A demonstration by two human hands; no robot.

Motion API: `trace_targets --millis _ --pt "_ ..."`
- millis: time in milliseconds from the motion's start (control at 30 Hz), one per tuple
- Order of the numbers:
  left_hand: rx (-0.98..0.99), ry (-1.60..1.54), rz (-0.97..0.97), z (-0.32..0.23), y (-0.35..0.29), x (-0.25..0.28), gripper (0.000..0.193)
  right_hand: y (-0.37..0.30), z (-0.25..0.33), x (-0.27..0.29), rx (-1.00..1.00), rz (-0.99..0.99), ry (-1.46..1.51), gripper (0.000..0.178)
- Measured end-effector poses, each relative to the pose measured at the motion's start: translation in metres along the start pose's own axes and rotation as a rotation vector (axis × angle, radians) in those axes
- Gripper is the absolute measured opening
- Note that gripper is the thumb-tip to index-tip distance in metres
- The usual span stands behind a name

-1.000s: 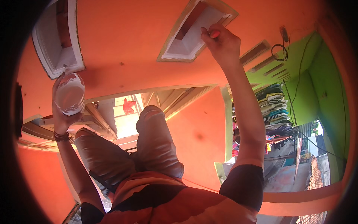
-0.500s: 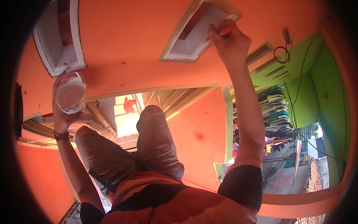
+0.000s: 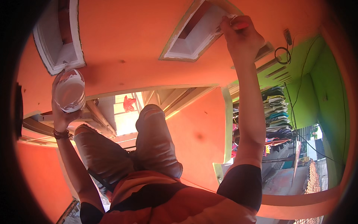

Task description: The person paints the white frames around ceiling vents using a small paintbrush and a container of white paint. They repeatedly dip the brush into the paint and apply it to the vent edges, working on multiple vents in sequence.

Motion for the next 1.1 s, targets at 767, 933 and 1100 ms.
trace_targets --millis 767,933,1100 --pt "0.056 0.023 -0.004 0.002 0.001 -0.004 0.110 0.000 -0.013 0.029 -0.320 0.246 0.138 0.018" --pt "0.065 0.031 -0.007 0.000 -0.001 0.000 0.109 -0.006 0.015 0.018 -0.367 0.308 0.213 0.011" --pt "0.038 -0.008 0.001 0.004 0.001 -0.003 0.110 -0.003 0.002 0.021 -0.231 0.250 -0.040 0.012"
Point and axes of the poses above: each hand's wrist, its own y-axis towards the middle knuckle, its own x-axis out of the back of the hand, z = x × y, the point moved 3 cm from there along y, towards the middle knuckle, and after that the axes turned 15 degrees about y, right-handed, at the moved point
